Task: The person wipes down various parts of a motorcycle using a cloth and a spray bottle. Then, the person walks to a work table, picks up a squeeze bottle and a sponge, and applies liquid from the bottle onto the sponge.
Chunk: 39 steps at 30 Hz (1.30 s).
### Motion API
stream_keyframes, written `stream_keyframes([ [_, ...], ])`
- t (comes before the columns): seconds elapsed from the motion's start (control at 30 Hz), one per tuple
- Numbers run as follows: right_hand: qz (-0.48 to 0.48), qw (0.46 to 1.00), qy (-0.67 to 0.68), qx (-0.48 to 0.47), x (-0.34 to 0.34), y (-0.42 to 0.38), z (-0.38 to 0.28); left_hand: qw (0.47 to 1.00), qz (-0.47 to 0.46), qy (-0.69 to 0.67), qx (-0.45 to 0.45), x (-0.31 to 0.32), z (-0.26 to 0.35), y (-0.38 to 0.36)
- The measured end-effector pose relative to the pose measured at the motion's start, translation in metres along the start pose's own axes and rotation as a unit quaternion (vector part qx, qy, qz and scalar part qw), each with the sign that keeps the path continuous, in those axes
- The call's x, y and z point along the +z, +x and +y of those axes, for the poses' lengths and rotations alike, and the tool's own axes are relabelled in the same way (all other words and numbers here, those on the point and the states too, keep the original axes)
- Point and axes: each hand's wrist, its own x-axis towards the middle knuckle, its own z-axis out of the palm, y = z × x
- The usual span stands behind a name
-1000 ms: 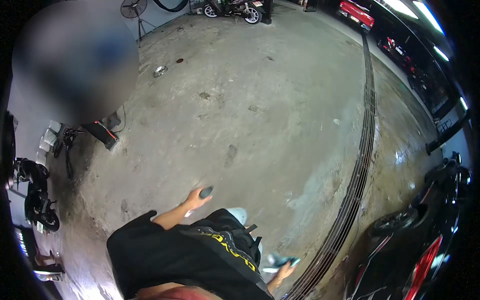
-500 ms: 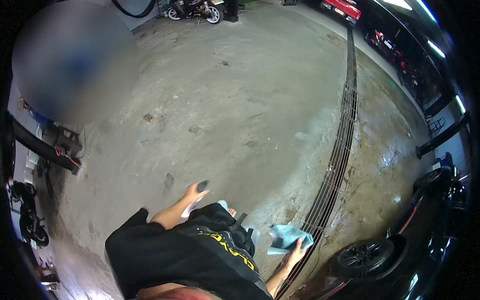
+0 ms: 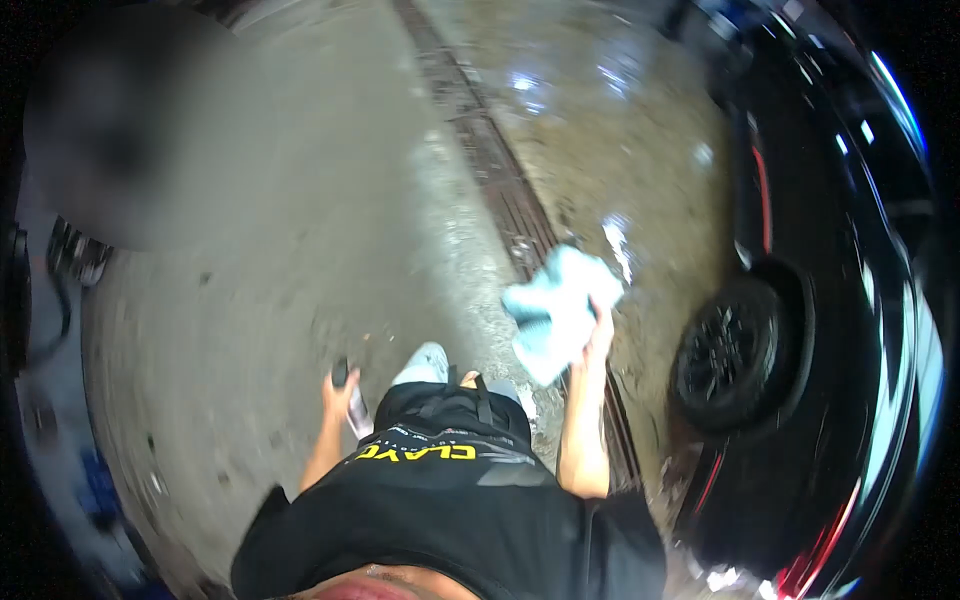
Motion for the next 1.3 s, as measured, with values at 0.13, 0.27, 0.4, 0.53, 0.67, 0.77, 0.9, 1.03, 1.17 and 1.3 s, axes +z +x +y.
stream_keyframes([
  [0.13, -0.046, 0.996, 0.031, -0.074, 0.093, 0.118, -0.053, 0.979, 0.093, 0.158, 0.087, 0.088, -0.234, 0.021],
  [0.27, -0.175, 0.975, 0.058, -0.122, 0.16, 0.24, -0.087, 0.993, 0.017, 0.105, -0.049, 0.139, -0.202, 0.128],
  [0.4, -0.085, 0.988, 0.063, -0.111, 0.169, 0.331, -0.119, 0.998, -0.025, 0.055, -0.034, 0.188, -0.087, 0.289],
  [0.53, 0.034, 0.986, 0.064, -0.147, 0.174, 0.416, -0.153, 0.989, -0.051, 0.082, 0.11, 0.239, 0.284, 0.498],
  [0.67, 0.017, 0.976, 0.116, -0.183, 0.166, 0.517, -0.203, 0.959, -0.061, 0.082, 0.264, 0.318, 0.514, 0.674],
  [0.77, 0.025, 0.965, 0.135, -0.222, 0.162, 0.624, -0.252, 0.945, -0.06, 0.101, 0.305, 0.388, 0.613, 0.735],
  [0.9, -0.101, 0.954, 0.17, -0.226, 0.22, 0.749, -0.343, 0.945, -0.076, 0.028, 0.316, 0.478, 0.637, 0.761],
  [1.03, -0.14, 0.953, 0.105, -0.247, 0.289, 0.865, -0.444, 0.966, -0.11, 0.103, 0.209, 0.575, 0.655, 0.709],
  [1.17, -0.169, 0.956, 0.062, -0.233, 0.301, 0.986, -0.521, 0.984, -0.098, 0.116, 0.087, 0.678, 0.629, 0.752],
  [1.3, -0.125, 0.972, 0.011, -0.198, 0.297, 1.099, -0.575, 0.981, -0.147, -0.034, 0.122, 0.801, 0.776, 0.83],
])
